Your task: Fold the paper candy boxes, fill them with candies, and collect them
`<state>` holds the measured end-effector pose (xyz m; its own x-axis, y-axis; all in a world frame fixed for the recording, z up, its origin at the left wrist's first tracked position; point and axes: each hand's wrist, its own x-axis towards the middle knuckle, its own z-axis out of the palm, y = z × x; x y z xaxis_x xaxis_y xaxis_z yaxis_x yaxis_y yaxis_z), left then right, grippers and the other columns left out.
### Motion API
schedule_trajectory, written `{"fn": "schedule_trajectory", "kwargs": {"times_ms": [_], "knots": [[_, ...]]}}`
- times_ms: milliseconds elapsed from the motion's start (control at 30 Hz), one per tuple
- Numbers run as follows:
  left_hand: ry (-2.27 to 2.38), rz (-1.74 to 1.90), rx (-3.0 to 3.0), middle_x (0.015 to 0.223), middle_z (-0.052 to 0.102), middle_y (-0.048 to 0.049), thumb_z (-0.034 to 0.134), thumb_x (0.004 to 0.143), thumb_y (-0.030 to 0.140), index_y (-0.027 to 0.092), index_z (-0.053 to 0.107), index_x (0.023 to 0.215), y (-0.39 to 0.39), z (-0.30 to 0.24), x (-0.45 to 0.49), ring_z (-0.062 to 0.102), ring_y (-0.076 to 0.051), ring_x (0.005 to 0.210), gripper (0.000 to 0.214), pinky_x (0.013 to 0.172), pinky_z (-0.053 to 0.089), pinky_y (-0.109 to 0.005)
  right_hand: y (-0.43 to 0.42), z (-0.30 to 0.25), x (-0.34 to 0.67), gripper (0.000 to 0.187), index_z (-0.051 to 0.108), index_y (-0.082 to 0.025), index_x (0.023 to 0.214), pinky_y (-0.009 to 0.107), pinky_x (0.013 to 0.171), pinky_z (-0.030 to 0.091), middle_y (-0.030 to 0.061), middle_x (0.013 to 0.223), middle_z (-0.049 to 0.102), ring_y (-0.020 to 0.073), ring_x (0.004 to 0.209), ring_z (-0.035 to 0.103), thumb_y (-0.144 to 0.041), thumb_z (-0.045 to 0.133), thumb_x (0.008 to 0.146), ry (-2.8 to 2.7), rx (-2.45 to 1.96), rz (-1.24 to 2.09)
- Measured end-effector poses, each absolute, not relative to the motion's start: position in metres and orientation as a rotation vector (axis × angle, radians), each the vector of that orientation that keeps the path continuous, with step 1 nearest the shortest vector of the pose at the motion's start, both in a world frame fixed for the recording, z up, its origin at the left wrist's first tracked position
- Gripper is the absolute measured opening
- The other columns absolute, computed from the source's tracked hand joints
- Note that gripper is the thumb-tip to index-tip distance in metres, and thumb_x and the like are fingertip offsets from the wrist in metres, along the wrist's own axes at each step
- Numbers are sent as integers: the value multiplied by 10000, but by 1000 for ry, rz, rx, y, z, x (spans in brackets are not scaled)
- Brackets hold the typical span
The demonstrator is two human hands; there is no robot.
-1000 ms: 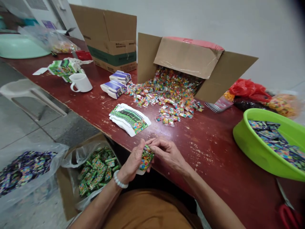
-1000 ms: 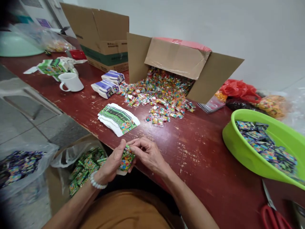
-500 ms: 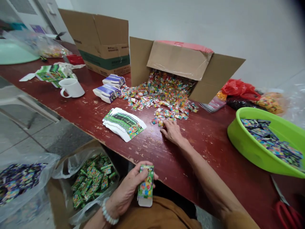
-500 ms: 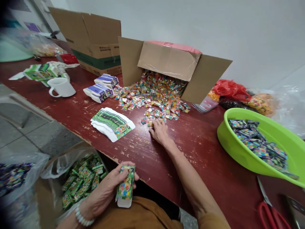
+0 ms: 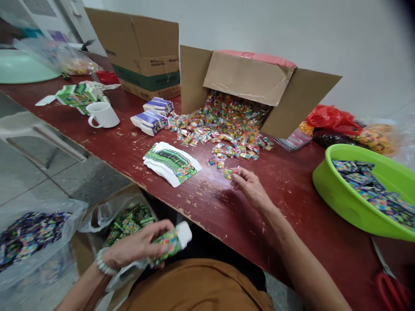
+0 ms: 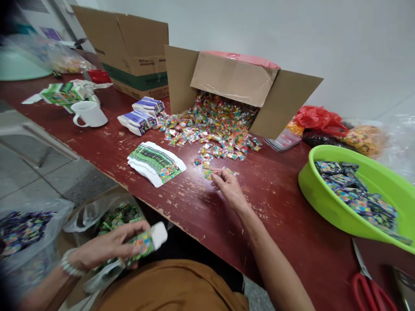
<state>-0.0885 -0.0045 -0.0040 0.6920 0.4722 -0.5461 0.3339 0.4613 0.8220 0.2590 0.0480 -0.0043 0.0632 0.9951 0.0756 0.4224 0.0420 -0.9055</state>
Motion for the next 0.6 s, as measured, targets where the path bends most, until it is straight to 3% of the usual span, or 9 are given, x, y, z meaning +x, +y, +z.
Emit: {"fn": "schedule_trajectory", "kwargs": {"times_ms": [100, 200, 333, 600], "knots": [[834, 369, 1096, 993, 620, -39, 603, 851, 348, 197, 522, 1058, -2, 7, -61, 616, -139, 714, 269, 642, 436, -242, 28, 16, 233, 306, 654, -172, 1009, 244, 600, 459, 29, 820, 677, 123, 649, 571, -437, 555, 893, -1418, -1285, 1231], [795, 520, 1086, 913, 623, -31, 583, 833, 243, 189, 518, 1106, -2, 14, -34, 570, -116, 645, 286, 610, 448, -238, 15, 28, 210, 241, 659, -186, 985, 255, 654, 467, 19, 847, 689, 127, 703, 589, -390, 563, 901, -1535, -1191, 1355], [746, 563, 1059, 860, 591, -4, 630, 801, 222, 209, 537, 1145, -6, 16, -12, 517, -114, 653, 357, 568, 461, -218, 10, 33, 195, 147, 652, -185, 908, 282, 723, 485, 15, 835, 683, 144, 764, 618, -322, 617, 864, -1638, -1168, 1306], [723, 667, 1016, 892, 600, -25, 638, 860, 303, 196, 510, 1302, -11, 11, -1, 561, -110, 679, 473, 645, 454, -227, 18, 30, 189, 198, 641, -176, 757, 256, 632, 490, -2, 710, 672, 121, 633, 601, -349, 738, 756, -1332, -1164, 1283]]}}
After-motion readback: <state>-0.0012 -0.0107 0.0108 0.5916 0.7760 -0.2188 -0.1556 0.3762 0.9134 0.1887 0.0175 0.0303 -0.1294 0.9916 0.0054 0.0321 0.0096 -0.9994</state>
